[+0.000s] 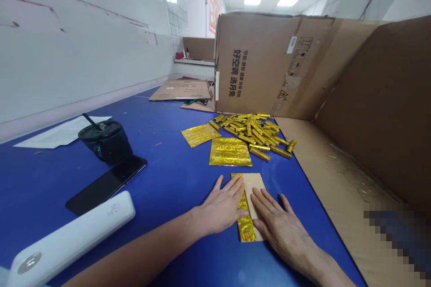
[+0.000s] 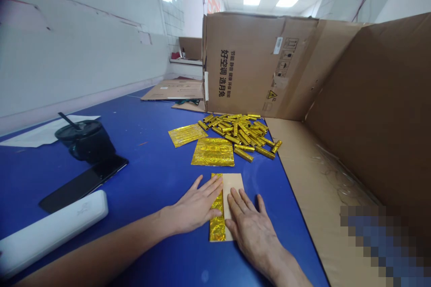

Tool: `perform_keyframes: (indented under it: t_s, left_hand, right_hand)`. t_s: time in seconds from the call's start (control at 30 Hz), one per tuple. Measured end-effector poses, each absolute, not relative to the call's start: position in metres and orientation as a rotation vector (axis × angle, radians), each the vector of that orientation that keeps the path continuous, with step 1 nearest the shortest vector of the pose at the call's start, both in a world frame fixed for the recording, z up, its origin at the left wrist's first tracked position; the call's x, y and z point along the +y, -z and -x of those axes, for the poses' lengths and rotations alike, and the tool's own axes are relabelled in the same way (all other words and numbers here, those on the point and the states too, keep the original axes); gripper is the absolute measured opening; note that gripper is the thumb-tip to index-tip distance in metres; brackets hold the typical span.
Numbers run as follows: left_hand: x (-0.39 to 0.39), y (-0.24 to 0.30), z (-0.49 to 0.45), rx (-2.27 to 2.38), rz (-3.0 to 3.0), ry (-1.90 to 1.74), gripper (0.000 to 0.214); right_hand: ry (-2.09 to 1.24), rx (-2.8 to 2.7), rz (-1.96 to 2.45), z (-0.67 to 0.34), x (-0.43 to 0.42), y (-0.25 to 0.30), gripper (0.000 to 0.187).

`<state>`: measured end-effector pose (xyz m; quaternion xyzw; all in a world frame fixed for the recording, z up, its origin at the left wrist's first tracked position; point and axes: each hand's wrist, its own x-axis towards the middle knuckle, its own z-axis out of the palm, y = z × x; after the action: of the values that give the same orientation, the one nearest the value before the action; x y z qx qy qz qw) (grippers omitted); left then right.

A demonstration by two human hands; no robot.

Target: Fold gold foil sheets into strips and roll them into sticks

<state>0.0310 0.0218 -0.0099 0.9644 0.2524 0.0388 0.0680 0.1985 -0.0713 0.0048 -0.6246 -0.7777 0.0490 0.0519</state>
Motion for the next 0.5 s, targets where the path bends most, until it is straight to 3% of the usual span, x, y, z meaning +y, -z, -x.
perform_keyframes:
  t_s: [0.37,0.5]
  left_hand:
    - [0.021,0.01,-0.029,0.732,-2.849,-0.118,0.066]
    - [0.021,0.011,-0.03,0.737,-2.865,-0.104,0.068]
  right_hand:
    - [-0.195,-2.362,1.951,-0.198,-0.071,-0.008,0.048]
    - [-0.167,-2.376,1.745,-0.189,-0.079,-0.02,0.047]
